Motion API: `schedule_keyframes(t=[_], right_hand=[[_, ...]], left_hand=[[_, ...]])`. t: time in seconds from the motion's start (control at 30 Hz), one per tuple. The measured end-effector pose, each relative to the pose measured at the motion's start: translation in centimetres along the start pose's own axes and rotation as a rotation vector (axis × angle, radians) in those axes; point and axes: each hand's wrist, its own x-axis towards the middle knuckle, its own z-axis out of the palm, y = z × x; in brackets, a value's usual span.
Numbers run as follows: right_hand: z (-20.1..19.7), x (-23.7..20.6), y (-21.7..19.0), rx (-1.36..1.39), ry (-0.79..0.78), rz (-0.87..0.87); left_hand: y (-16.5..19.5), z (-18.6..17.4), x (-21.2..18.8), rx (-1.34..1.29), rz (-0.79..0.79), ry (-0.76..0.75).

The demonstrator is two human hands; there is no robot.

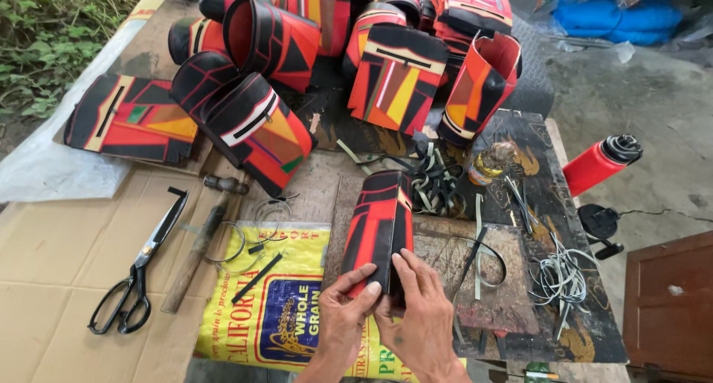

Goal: The person folds and presses the edges of a colorful patchwork leather bag at a workbench, aligning the panels and pinching the seams closed by hand. They pick up shears to trim a strap or edge piece, then continue folding, turning, and pressing the bag to shape it.

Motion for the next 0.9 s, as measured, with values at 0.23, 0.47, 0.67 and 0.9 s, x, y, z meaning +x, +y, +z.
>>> schedule_keyframes(t=[0.23,0.47,0.67,0.9], right_hand=[[-0.4,-0.2,-0.1,0.056,-0.025,-0.034],[-3.6,0.3,0.8,0.280,-0.254,-0.054],[-5.3,0.8,0.4,0.264,-0.319,0.046],[-4.5,0.3,-1.1,0.234,-0.280,0.063]], left_hand=[[0.8,0.2,-0.4,-0.023,-0.006,0.006],[3.1,2.2,-2.0,-0.066,-0.046,-0.124],[5.3,3.4,-1.2,0.046,-0.116,-0.269],[5.5,2.4,-2.6,0.052,-0.094,-0.223]])
